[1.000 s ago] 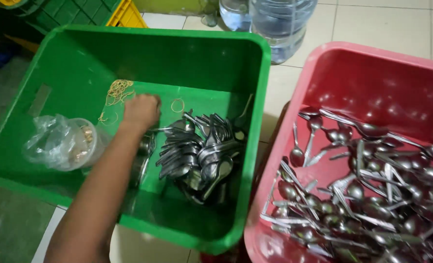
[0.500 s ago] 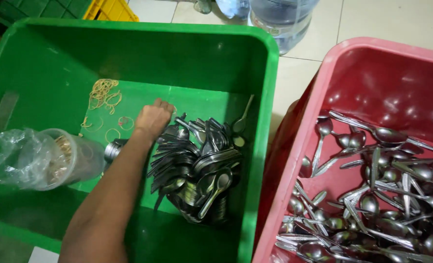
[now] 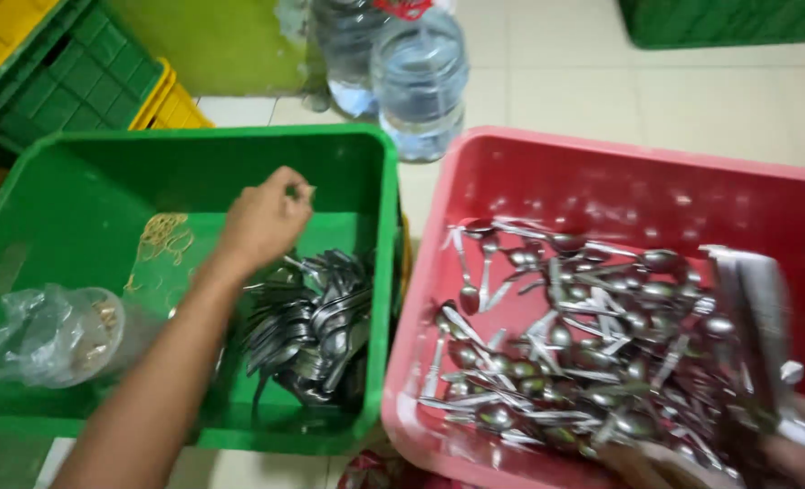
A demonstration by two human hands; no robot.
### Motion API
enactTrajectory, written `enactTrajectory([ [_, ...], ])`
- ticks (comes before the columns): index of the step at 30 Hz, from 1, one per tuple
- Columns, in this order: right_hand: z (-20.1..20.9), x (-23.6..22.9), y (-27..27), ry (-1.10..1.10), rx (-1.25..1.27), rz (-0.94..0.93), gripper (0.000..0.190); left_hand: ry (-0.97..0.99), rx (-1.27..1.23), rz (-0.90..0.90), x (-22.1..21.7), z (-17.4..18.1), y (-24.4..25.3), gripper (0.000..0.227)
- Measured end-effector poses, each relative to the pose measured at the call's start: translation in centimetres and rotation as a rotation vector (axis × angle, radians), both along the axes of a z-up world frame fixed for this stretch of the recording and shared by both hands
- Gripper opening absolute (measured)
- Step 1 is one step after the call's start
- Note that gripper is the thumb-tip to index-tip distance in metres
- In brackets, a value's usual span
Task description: The person gathers metal spoons from a pink bin, aligns them into stacks, and secures each stack with a rubber band. The person then places the finished bundles into a green bin. The person repeats this process for multiple stacks.
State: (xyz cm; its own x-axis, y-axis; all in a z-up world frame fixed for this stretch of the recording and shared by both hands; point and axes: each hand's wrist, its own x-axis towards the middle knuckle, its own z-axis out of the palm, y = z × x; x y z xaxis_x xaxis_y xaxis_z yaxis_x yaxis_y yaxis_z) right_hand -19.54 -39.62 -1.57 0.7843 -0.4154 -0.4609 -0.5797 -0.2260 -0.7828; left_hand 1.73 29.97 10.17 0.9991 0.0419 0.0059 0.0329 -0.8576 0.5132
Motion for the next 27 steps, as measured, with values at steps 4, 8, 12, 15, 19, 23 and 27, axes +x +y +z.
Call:
enactTrajectory([
  [4,16.1,-2.9,19.0,0.114,-0.142,-0.066,0.056,0.022,-0.029,-0.076,-4.5,3.7,-12.7,0.043],
  [8,17.2,-3.7,20.9,-0.034,0.155,-0.113,0.031,0.559,-0.519,-0.264,-12.7,9.1,-26.4,0.056],
  [12,13.3,-5.4,19.8,-0.416,-0.367,0.183,0.049,0.468,-0.952,-0.603,-16.5,2.3,-35.5,0.09],
  [15,12.4,-6.1,20.2,-0.518,-0.677,0.235,0.048,0.462,-1.213,-0.334,-18.4,1.1,-38.9,0.057],
  [19,13.5,-6.5,21.3,-0.592,-0.774,0.353,0.041,0.358,-1.389,-0.201,-19.1,0.5,-38.4,0.041],
  [23,12.7,-6.2,21.0,-0.472,-0.828,0.454,0.071,0.369,-1.143,-0.182,-19.2,-1.2,-36.7,0.057],
  [27,16.4,-5.4,19.9,-0.2,-0.196,0.504,0.073,0.332,-1.226,-0.178,-17.6,-2.0,-34.0,0.055],
])
